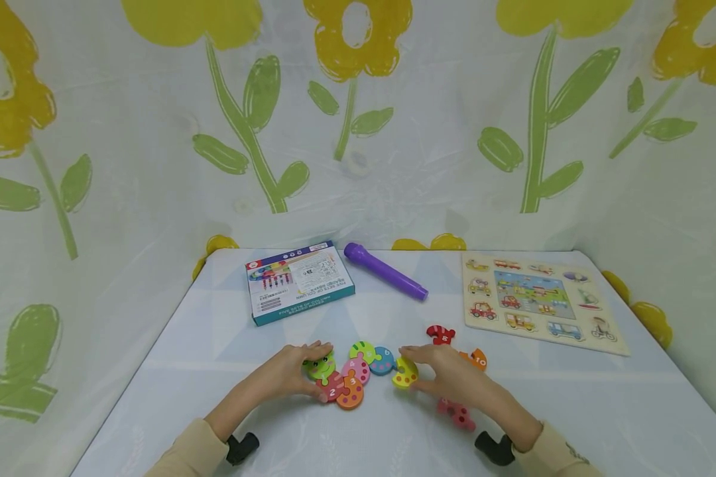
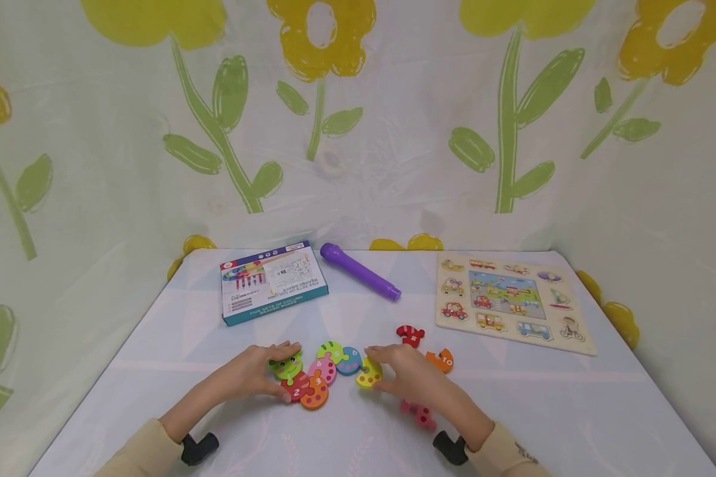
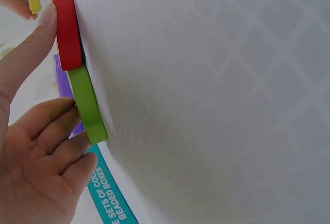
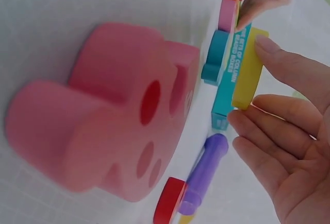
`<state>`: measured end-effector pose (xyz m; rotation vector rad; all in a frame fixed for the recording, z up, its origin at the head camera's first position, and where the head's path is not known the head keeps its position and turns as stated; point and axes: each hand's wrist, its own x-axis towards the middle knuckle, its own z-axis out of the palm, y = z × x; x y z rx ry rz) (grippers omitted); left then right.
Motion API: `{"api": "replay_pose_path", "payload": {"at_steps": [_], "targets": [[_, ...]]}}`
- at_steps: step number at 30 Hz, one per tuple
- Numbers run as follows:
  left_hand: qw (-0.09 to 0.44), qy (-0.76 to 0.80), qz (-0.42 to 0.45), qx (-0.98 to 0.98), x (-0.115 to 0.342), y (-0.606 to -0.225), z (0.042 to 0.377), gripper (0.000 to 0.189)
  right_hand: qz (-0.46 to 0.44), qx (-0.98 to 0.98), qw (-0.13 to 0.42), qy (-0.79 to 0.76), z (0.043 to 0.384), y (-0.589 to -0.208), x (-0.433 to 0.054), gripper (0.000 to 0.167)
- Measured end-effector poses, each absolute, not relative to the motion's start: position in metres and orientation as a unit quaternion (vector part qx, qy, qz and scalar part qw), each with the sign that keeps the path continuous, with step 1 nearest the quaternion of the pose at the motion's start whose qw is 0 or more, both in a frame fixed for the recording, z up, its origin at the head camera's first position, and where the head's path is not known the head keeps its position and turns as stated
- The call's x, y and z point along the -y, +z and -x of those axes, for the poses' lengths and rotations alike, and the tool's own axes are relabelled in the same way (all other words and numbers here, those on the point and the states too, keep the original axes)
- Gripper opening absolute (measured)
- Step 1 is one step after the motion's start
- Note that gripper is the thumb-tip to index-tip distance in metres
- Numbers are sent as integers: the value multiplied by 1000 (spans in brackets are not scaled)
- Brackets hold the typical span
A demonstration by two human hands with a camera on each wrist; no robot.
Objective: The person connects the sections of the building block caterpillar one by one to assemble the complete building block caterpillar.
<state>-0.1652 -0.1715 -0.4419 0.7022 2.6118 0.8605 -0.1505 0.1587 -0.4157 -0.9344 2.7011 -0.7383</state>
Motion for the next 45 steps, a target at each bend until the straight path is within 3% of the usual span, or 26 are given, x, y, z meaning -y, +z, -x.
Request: {"api": "replay_pose_path", "payload": {"at_steps": [45], "targets": [[153, 297, -241, -911, 172, -442, 164, 85, 326, -919, 84, -205, 169, -423, -145, 53]]}}
